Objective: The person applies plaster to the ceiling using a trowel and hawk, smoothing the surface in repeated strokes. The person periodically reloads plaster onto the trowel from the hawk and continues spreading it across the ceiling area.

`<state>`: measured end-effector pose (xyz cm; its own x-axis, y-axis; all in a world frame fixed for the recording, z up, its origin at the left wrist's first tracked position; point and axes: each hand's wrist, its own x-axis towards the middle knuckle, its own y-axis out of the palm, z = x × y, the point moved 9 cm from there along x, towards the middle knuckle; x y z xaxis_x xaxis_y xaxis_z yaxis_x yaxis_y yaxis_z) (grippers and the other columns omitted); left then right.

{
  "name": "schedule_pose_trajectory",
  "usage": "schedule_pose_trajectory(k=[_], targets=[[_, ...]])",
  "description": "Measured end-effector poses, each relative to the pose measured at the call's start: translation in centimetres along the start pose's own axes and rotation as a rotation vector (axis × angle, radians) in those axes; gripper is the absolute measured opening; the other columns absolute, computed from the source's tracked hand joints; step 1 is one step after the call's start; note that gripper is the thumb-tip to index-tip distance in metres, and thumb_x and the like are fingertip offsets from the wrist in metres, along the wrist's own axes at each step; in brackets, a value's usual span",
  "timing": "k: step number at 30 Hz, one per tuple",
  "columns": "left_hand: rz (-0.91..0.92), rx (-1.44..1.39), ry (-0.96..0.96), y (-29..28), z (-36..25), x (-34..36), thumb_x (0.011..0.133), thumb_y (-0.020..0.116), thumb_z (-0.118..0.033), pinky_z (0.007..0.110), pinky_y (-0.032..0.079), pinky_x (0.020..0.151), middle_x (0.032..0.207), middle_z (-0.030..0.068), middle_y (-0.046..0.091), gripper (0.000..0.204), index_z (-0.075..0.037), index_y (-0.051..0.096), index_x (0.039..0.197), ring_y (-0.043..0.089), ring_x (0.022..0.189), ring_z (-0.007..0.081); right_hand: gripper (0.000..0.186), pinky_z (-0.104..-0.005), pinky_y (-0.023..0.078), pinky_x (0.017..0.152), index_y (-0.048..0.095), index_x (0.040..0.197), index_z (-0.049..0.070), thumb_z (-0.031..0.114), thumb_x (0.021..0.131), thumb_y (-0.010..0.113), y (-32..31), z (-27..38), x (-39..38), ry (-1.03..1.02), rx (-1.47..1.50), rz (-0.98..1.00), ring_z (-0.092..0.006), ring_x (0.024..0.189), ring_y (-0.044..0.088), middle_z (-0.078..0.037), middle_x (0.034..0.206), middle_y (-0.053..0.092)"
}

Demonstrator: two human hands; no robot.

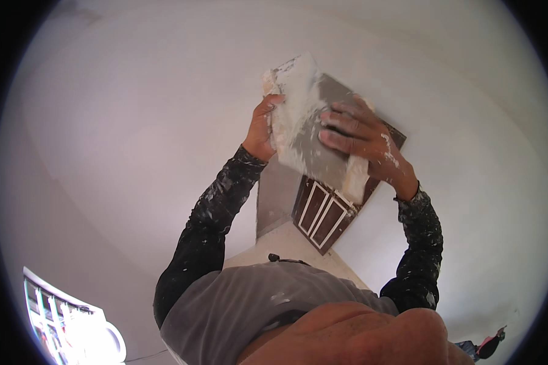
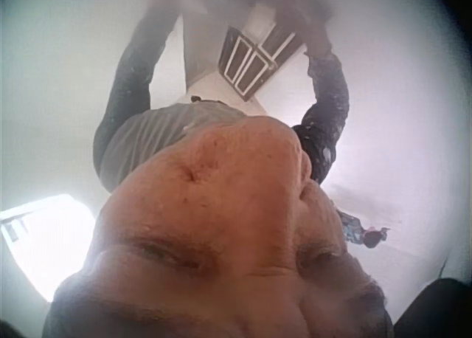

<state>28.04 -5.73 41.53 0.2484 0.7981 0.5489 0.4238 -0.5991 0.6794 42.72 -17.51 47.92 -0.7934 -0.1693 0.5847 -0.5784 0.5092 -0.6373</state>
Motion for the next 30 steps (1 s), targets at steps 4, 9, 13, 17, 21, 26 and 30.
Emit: schedule_pose_trajectory(k=[4,9,13,17,21,26,30], targets=[[0.042,0.260,0.185,-0.3,-0.4,0.0,0.089,0.053,-0.021,0.040,0.051,0.093,0.114,0.0139,0.061,0.041,-0.002,0.049,0.125,0.062,0.103,0.0263,0.055,-0.0480,0.031,0.111,0.057,0.129,0.024,0.023,0.076,0.072,-0.2,-5.7,-3.5,0.227,-0.280,0.086,-0.0235,0.130,0.044,-0.001,0.137,0.052],[-0.076,0.169,0.110,-2.6,-3.2,-1.6,0.094,0.047,-0.031,0.039,0.052,0.089,0.117,0.0114,0.061,0.042,-0.006,0.049,0.128,0.060,0.106,0.0229,0.040,-0.0423,0.041,0.101,0.060,0.122,0.012,0.015,0.082,0.068,-4.2,-16.5,-14.9,0.531,-0.356,-0.384,-0.0324,0.117,0.053,-0.012,0.124,0.059],[-0.188,0.258,0.321,-7.8,-8.8,-2.7,0.090,0.054,-0.026,0.040,0.047,0.098,0.128,0.0117,0.055,0.050,-0.006,0.043,0.135,0.055,0.115,0.0260,0.042,-0.0398,0.045,0.091,0.057,0.117,0.004,0.014,0.078,0.068,-17.8,-28.3,-28.7,0.639,-0.233,-1.240,-0.0318,0.105,0.056,-0.013,0.114,0.060],[-0.149,0.204,0.286,-7.4,-8.6,-1.9,0.089,0.055,-0.024,0.034,0.059,0.069,0.119,0.0096,0.061,0.040,-0.007,0.051,0.125,0.064,0.097,0.0182,0.044,-0.0397,0.047,0.085,0.059,0.112,0.004,0.009,0.070,0.072,-28.6,-33.3,-30.1,0.442,0.669,-1.832,-0.0308,0.096,0.059,-0.013,0.103,0.063],[0.022,0.112,0.275,-11.1,-11.0,-2.3,0.091,0.054,-0.025,0.034,0.060,0.062,0.115,0.0081,0.063,0.034,-0.008,0.053,0.120,0.065,0.092,0.0143,0.044,-0.0423,0.044,0.084,0.056,0.114,0.002,0.001,0.070,0.063,-24.2,-23.7,-12.4,0.517,-0.879,-1.268,-0.0297,0.094,0.058,-0.014,0.105,0.061],[0.282,0.397,0.452,0.0,-10.2,-4.8,0.096,0.048,-0.023,0.036,0.058,0.076,0.120,0.0103,0.059,0.035,-0.004,0.050,0.126,0.063,0.100,0.0171,0.056,-0.0406,0.036,0.096,0.045,0.128,-0.006,-0.009,0.073,0.054,-8.8,-10.9,-2.0,0.361,-0.874,-0.997,-0.0254,0.117,0.051,-0.018,0.127,0.055],[0.231,0.197,0.396,0.4,-10.0,-1.0,0.087,0.061,-0.009,0.036,0.047,0.094,0.115,0.0094,0.060,0.036,0.001,0.054,0.120,0.058,0.106,0.0216,0.037,-0.0392,0.043,0.097,0.051,0.119,-0.002,0.005,0.083,0.055,-8.6,-2.0,-7.1,0.612,0.328,-1.074,-0.0250,0.111,0.055,-0.014,0.116,0.058]])
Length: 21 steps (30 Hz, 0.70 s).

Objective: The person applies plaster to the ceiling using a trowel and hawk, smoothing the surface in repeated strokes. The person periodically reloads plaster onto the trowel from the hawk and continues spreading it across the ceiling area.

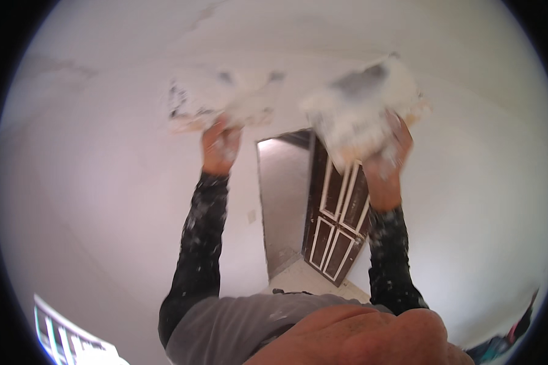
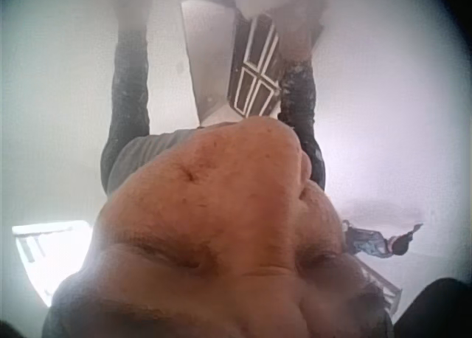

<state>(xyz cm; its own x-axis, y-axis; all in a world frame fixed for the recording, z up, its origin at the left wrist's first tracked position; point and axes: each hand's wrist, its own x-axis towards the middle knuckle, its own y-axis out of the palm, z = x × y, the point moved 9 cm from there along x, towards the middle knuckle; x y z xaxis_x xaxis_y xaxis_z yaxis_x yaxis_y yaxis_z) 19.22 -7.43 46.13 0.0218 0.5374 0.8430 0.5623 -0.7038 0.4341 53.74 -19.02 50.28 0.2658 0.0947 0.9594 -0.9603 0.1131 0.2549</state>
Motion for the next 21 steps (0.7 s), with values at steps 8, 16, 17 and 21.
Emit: schedule_pose_trajectory(k=[8,16,17,21], targets=[[0.253,1.518,0.745,15.4,-2.6,-4.2,0.082,0.068,-0.012,0.033,0.053,0.078,0.103,0.0082,0.067,0.024,-0.004,0.063,0.105,0.065,0.091,0.0215,0.027,-0.0368,0.049,0.091,0.057,0.110,0.002,0.019,0.090,0.056,8.0,1.8,-6.0,0.985,1.190,0.147,-0.0215,0.099,0.061,-0.010,0.105,0.063],[0.766,1.428,0.449,16.5,-1.0,0.1,0.078,0.057,0.004,0.033,0.048,0.086,0.108,0.0146,0.066,0.029,0.000,0.065,0.106,0.064,0.097,0.0283,0.022,-0.0354,0.051,0.085,0.057,0.101,0.003,0.022,0.089,0.057,-3.1,2.0,0.4,0.563,0.955,-0.038,-0.0219,0.088,0.060,-0.007,0.094,0.060],[0.669,1.492,0.349,14.8,-1.6,0.4,0.074,0.058,0.008,0.033,0.047,0.089,0.106,0.0124,0.067,0.035,0.000,0.064,0.107,0.063,0.098,0.0271,0.024,-0.0343,0.052,0.082,0.057,0.102,0.002,0.023,0.091,0.055,-5.7,2.1,2.0,0.435,0.995,-0.119,-0.0209,0.087,0.060,-0.007,0.094,0.060],[0.277,1.216,0.342,8.6,-7.9,2.7,0.069,0.061,0.003,0.027,0.046,0.084,0.117,0.0074,0.057,0.064,0.001,0.046,0.132,0.053,0.103,0.0144,0.020,-0.0331,0.052,0.077,0.060,0.101,0.000,0.008,0.084,0.057,-23.9,0.2,11.4,0.015,0.746,-0.406,-0.0211,0.085,0.061,-0.006,0.095,0.063]])
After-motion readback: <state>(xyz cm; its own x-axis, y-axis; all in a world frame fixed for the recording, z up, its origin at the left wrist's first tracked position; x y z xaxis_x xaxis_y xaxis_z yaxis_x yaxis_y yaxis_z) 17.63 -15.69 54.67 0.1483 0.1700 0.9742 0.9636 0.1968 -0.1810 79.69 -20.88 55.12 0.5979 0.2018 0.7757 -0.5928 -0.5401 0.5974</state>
